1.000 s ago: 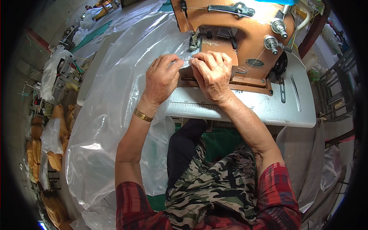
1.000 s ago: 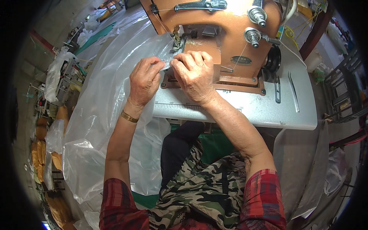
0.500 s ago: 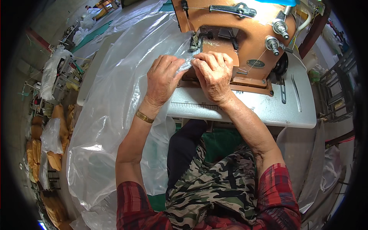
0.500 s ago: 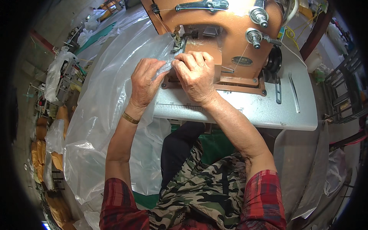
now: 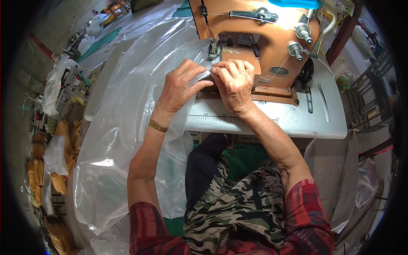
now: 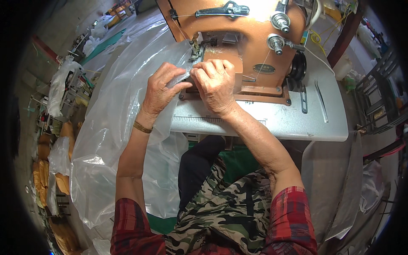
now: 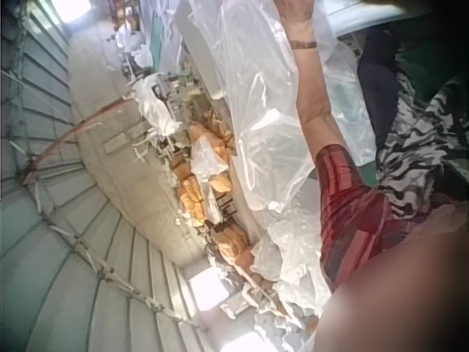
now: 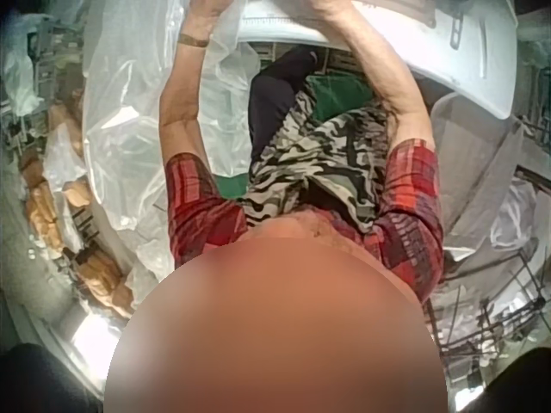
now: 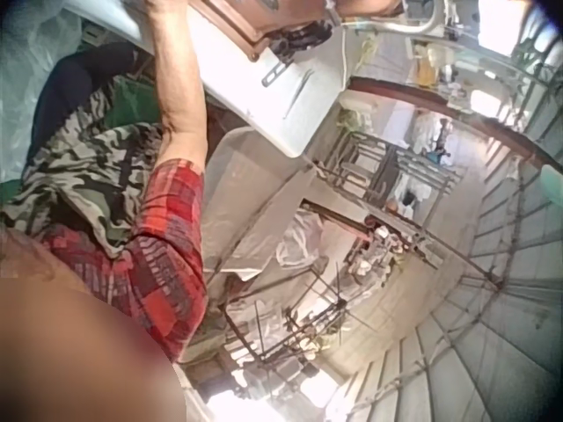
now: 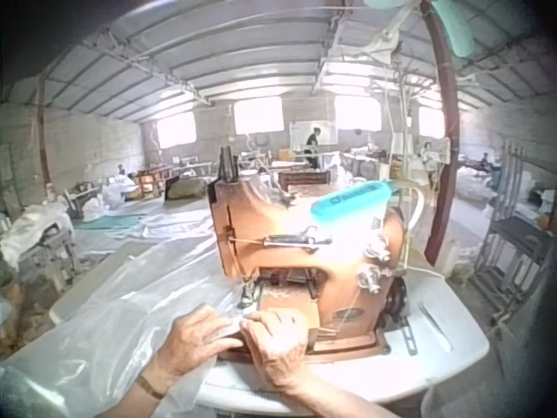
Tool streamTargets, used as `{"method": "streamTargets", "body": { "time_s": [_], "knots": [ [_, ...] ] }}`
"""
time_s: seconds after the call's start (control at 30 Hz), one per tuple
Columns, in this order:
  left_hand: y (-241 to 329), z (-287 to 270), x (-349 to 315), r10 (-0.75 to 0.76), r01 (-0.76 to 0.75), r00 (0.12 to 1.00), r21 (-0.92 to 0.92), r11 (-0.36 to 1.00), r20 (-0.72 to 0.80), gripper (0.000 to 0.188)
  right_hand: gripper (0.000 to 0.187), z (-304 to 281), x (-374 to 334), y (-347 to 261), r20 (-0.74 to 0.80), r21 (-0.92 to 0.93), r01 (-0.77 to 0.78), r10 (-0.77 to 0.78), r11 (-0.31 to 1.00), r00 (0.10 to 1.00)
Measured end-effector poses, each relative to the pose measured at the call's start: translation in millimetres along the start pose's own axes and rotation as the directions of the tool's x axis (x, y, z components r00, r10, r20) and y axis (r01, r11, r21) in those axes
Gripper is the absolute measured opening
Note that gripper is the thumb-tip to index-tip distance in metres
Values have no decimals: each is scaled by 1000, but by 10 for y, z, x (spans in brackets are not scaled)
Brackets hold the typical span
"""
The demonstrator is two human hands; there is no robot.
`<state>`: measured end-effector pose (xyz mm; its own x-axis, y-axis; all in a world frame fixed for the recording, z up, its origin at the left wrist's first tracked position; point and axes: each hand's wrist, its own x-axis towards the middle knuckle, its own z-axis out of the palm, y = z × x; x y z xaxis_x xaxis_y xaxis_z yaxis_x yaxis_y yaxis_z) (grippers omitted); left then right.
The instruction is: The person sews the edges of large transparent plastic bags using an industrial sewing machine.
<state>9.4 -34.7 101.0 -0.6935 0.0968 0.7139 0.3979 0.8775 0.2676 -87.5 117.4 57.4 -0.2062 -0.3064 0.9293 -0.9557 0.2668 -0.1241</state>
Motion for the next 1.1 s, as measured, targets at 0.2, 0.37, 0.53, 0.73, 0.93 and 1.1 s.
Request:
{"method": "streamTargets", "body": {
  "time_s": [0.2,0.37,0.53,0.73,0.93,1.1],
  "knots": [
    [-30,25,15,-44,44,999,6,999,-5,14,12,-13,37,-35,-9,-25,-3,3,1000,1000],
    [-46,15,65,-159,166,985,-103,981,73,11,11,0,45,-39,-9,-67,-4,4,998,1000],
    [-92,11,125,-222,243,968,-205,948,120,11,12,12,50,-49,6,-92,-16,17,996,1000],
    [-173,3,198,-404,471,879,-320,822,255,10,12,1,56,-55,23,-96,-24,27,995,999],
    [-178,46,231,-459,533,846,-388,752,272,13,15,0,31,-23,-8,-54,-23,23,998,1000],
    [-200,31,264,-490,572,819,-357,739,298,12,18,-14,28,-26,-12,-36,-6,6,999,1000]
  ]
}}
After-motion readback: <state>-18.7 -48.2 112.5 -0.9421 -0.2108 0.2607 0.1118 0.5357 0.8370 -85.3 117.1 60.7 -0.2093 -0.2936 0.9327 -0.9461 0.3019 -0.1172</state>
